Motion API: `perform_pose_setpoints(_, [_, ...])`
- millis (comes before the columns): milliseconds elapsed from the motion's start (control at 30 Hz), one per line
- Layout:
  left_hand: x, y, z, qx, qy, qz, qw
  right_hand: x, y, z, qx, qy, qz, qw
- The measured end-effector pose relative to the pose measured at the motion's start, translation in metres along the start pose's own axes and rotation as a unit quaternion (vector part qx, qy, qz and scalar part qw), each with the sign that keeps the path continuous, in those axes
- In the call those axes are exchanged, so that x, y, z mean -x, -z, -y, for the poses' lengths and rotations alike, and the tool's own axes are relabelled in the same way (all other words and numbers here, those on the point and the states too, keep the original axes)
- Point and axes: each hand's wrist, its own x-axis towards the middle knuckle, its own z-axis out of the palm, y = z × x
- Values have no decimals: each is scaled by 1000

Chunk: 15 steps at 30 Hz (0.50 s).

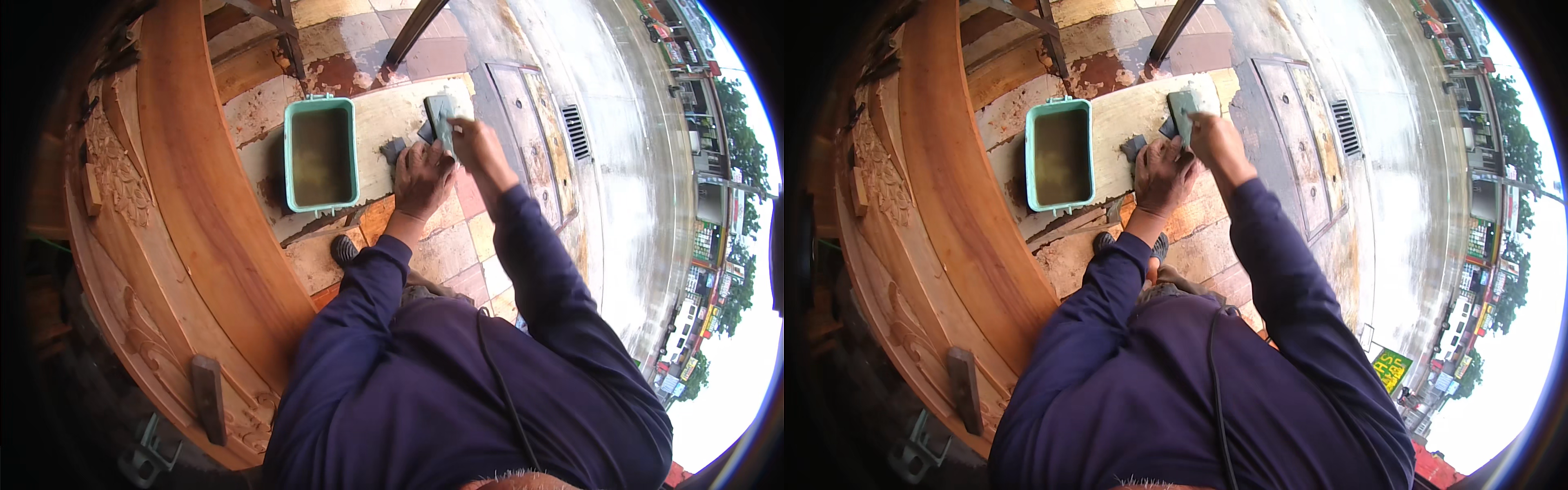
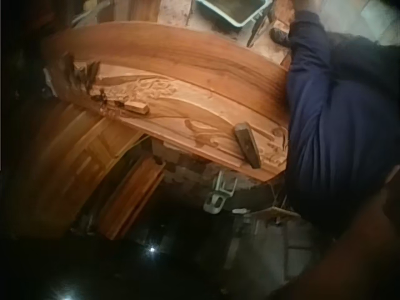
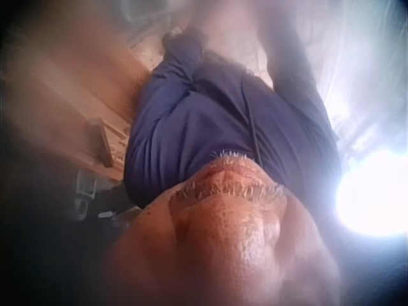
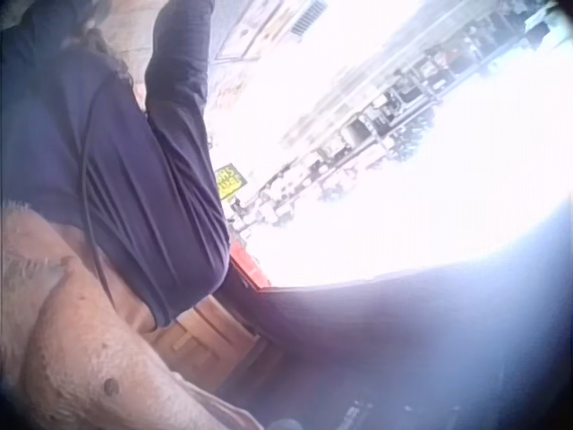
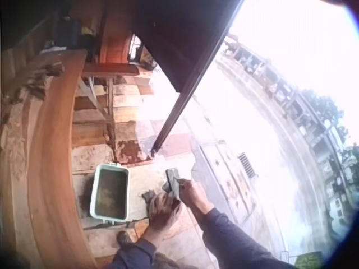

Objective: The person holds a small metal woodworking tool and rubs it repeatedly against a sharpening stone, dipping the tool into a container of water intermittently.

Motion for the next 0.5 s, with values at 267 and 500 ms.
perform_pose_setpoints(267, [-2,0,2,10,-1,-3,1000,14,-9,-11,20,16,-16,1000])
perform_pose_setpoints(500, [2,0,0,-4,-6,3,1000,22,1,4,14,8,8,1000])
